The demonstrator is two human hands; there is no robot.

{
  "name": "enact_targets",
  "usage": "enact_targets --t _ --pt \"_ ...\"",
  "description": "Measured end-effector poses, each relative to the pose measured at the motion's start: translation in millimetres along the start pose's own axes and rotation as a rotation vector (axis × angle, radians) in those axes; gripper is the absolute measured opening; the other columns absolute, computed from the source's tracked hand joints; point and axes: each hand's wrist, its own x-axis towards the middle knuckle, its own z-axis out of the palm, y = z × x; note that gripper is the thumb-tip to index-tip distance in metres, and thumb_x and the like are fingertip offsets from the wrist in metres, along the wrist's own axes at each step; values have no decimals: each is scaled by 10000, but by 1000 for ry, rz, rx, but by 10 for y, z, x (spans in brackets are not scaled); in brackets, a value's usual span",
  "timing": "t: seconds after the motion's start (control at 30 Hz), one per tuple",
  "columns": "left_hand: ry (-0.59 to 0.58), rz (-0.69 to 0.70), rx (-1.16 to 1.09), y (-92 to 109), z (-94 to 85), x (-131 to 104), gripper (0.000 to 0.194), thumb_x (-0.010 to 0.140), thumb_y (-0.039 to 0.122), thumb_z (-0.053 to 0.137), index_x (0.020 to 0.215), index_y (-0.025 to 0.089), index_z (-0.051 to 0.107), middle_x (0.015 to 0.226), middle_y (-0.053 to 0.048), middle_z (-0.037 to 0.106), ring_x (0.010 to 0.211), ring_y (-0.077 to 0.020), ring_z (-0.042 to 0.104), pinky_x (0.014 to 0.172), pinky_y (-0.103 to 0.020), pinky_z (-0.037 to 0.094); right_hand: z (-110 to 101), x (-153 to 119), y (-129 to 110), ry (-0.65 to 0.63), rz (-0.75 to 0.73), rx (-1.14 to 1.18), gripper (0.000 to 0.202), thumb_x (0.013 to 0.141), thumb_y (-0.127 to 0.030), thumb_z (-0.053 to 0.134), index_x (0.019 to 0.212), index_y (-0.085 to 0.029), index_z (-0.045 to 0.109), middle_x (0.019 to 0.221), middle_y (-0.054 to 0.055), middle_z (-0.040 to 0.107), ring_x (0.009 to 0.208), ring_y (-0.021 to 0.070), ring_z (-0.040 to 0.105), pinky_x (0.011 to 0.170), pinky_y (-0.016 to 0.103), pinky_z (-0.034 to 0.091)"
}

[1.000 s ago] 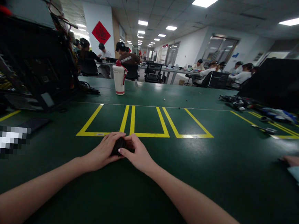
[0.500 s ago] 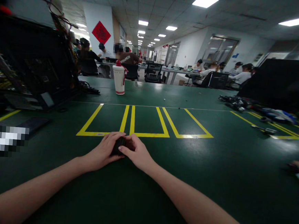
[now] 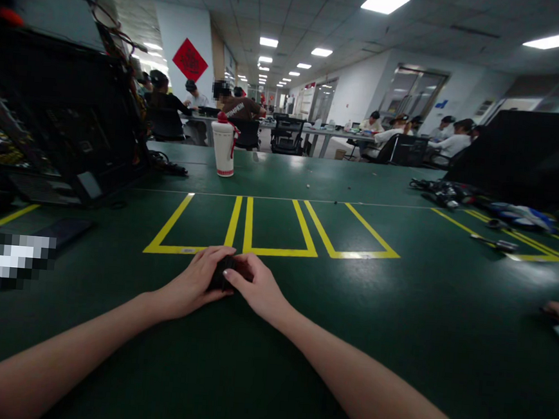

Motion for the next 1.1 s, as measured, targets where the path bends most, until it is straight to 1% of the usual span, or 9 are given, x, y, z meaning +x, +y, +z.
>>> enact_targets --t 0.13,0.27,0.43,0.53,0.63,0.7,0.83,0.93,1.1 --pt "7 12 5 -4 3 2 625 766 235 574 1259 235 190 1245 -90 365 1160 -267 363 948 -490 347 -11 -5 -12 -44 -44 23 229 772 -256 543 983 -210 466 1004 20 533 964 161 534 864 359 441" --pt "13 16 13 2 2 4 638 755 211 582 1257 232 190 1241 -92 373 1155 -265 373 939 -484 357 -10 -9 -19 -39 -80 15 257 745 -237 579 973 -221 460 1025 10 519 994 159 520 895 361 417" --pt "8 18 13 5 -2 7 631 758 227 584 1256 226 198 1239 -90 377 1159 -251 366 960 -470 339 -1 4 -26 -32 -57 58 183 783 -280 529 944 -217 470 970 10 532 942 159 543 827 349 462" --pt "12 25 20 2 -3 10 625 757 226 586 1253 216 205 1232 -94 384 1156 -246 368 969 -463 330 0 10 -38 -9 -35 51 197 782 -276 529 958 -210 471 976 18 529 935 162 542 818 349 470" --pt "13 25 7 1 -7 8 622 762 236 579 1257 231 202 1237 -84 385 1159 -247 368 964 -465 337 -8 10 -46 -3 6 43 246 779 -276 531 1005 -208 462 1024 33 518 968 172 528 832 361 466" --pt "15 22 1 0 -7 5 616 766 243 574 1257 239 201 1236 -83 386 1159 -254 370 958 -477 338 -18 12 -40 -14 16 37 246 776 -272 534 1002 -207 463 1023 34 519 977 175 527 844 372 459" --pt "8 20 10 -4 -4 0 613 768 232 567 1255 235 196 1241 -94 376 1161 -264 366 953 -495 332 -36 13 2 -55 -34 53 264 737 -224 586 968 -212 459 1021 18 515 999 168 524 900 384 422" --pt "-8 12 21 -7 -7 -3 626 767 216 567 1261 226 182 1253 -101 363 1161 -261 364 952 -486 334 -35 5 29 -55 -58 68 297 718 -216 608 969 -219 449 1047 14 507 1024 169 513 928 396 396" --pt "-6 9 10 4 -22 -4 612 776 239 559 1261 240 186 1252 -89 366 1168 -265 357 950 -497 332 -14 0 6 -50 -25 121 228 754 -259 564 949 -223 451 981 9 526 952 167 546 829 371 472"
